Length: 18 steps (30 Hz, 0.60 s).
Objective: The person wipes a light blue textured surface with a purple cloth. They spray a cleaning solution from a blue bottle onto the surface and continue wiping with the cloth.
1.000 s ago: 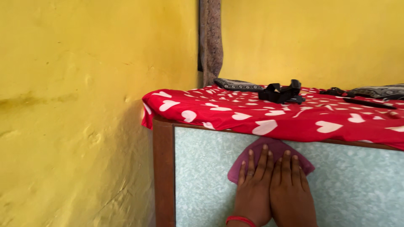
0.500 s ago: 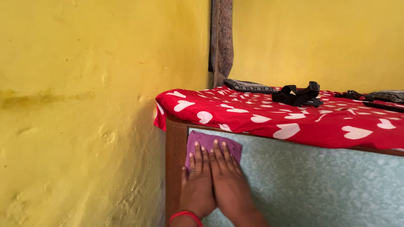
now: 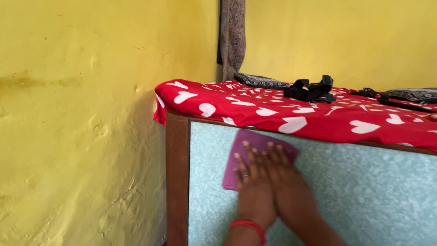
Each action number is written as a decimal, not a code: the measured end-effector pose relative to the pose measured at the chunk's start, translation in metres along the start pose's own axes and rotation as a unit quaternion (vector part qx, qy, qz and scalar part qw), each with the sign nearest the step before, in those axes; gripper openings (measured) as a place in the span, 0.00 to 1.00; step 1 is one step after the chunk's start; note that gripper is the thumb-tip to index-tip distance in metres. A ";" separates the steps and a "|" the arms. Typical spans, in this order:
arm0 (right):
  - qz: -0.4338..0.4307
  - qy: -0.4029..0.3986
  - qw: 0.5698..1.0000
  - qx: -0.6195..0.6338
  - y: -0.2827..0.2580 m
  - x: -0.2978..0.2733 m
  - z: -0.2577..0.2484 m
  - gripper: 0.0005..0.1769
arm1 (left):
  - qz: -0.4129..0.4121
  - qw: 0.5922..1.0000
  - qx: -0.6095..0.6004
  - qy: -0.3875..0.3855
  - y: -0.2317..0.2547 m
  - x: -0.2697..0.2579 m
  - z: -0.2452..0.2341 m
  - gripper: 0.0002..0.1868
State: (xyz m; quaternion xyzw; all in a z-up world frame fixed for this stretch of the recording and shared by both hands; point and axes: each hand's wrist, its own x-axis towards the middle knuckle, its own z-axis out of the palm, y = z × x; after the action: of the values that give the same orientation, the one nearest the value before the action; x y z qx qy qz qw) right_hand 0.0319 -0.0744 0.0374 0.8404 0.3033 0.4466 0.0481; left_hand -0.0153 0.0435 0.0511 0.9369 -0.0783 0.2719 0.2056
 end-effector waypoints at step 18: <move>0.113 0.146 0.982 -0.049 0.024 -0.043 -0.004 0.40 | 0.133 0.965 0.070 0.213 0.046 0.001 0.068 0.39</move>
State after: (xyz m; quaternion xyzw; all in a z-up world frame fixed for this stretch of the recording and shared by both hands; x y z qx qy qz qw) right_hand 0.0217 -0.1185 0.0175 0.7920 0.1878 0.5809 -0.0067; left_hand 0.0064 -0.0268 0.0155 0.8505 -0.1371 0.4950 0.1135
